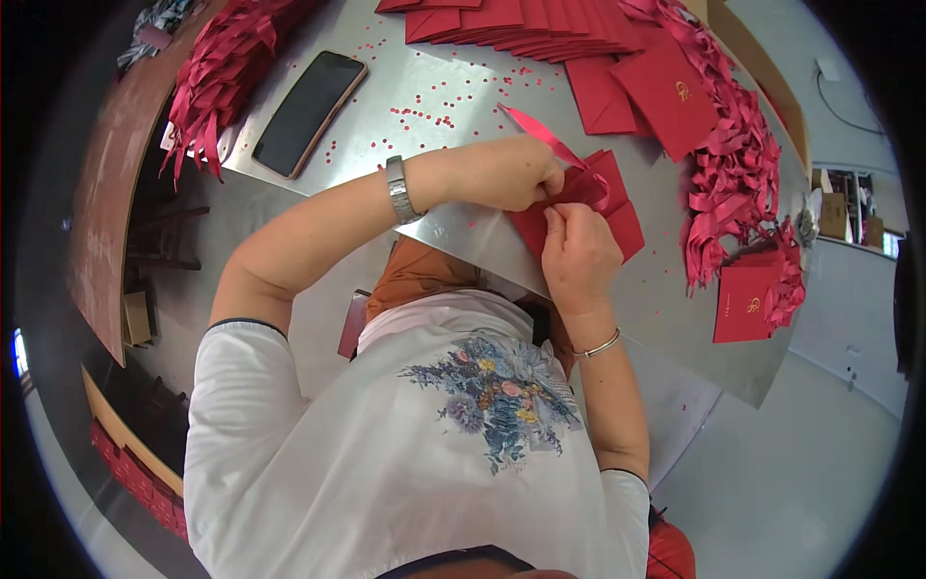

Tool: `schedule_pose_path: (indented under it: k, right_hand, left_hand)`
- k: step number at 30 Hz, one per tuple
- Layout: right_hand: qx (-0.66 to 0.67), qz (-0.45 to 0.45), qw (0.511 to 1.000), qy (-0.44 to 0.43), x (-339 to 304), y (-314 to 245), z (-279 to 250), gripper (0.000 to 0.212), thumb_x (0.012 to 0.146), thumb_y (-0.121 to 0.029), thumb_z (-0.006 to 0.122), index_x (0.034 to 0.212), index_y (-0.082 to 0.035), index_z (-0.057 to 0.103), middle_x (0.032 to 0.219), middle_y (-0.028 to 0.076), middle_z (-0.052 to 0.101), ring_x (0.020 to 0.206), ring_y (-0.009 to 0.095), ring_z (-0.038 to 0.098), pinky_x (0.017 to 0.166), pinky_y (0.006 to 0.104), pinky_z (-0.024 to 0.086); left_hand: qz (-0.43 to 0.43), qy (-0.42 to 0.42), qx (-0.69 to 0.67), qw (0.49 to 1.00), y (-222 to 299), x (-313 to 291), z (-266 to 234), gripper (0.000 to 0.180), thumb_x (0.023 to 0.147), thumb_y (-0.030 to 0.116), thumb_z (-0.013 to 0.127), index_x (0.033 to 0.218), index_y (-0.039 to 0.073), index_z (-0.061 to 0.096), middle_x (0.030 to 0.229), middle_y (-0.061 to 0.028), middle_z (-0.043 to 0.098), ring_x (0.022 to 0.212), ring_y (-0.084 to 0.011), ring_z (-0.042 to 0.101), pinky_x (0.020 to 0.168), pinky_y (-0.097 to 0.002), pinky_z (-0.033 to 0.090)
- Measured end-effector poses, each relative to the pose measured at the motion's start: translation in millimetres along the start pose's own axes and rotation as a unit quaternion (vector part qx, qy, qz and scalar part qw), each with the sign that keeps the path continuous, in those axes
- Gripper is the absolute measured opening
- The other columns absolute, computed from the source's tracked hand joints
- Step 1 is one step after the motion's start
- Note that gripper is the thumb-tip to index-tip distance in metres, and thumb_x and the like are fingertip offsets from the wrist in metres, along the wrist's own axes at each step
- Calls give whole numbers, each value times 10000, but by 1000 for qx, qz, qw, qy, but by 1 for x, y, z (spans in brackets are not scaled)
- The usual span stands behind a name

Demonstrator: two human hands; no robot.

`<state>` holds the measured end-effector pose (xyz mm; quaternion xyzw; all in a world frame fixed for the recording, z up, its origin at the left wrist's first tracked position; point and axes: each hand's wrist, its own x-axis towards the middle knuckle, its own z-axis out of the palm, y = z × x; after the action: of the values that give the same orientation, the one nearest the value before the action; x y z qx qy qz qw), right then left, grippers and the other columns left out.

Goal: The person attaches ribbon handles to paper gift bags by threading ribbons through the slots on each bag by hand.

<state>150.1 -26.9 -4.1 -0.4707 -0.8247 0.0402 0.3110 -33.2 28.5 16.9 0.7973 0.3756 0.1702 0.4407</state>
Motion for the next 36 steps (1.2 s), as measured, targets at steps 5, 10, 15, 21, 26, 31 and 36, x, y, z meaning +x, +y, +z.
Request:
schedule_pose_path:
  k: [5,10,15,21,26,31,36]
  right_hand:
    - [-6,-24,1000,5,-1,4,3,161,818,-175,701,901,-69,611,776,80,622,687,285,593,591,387,480]
    - [93,2,996,-13,-7,-3,-26,233,792,-137,717,1000,-62,643,780,52,622,742,247,587,710,380,459]
    - [69,-66,994,57,-15,13,-34,213,770,-48,703,979,-62,661,832,36,642,832,231,566,816,362,420]
    - [-13,-66,996,60,-7,24,-27,165,777,-56,693,939,-82,670,909,43,596,889,252,542,813,364,424]
    - [-113,-42,993,3,-2,23,-41,100,760,-134,729,822,-102,657,927,36,567,900,247,520,801,382,413]
    - [36,12,999,36,-17,28,-31,503,723,-236,785,1136,-41,575,1137,126,546,1054,311,506,909,410,398]
    - [-10,106,988,-109,-36,31,-23,933,740,-410,758,1427,38,312,1399,217,422,1301,375,384,1066,463,280]
  left_hand:
    - [19,57,131,990,-4,-1,14,99,753,29,593,827,16,656,786,-190,646,784,-369,630,667,-438,487]
    - [-13,98,172,980,1,-8,10,75,761,58,592,819,34,632,851,-166,652,839,-375,631,699,-470,497]
    - [-26,80,187,979,0,-4,12,104,794,64,591,890,36,619,924,-125,631,883,-343,615,738,-436,498]
    - [-2,79,188,979,-4,-6,17,109,786,56,595,891,30,612,920,-128,629,881,-345,612,734,-434,496]
    - [-27,83,197,977,-4,-11,14,93,785,54,596,872,22,595,910,-133,618,878,-346,611,731,-433,496]
    - [-30,90,196,976,-6,-13,12,86,788,61,595,861,17,581,898,-135,608,877,-343,612,727,-434,497]
    - [-71,102,211,969,-9,-18,17,94,757,71,587,826,55,648,895,-149,643,869,-333,636,711,-446,514]
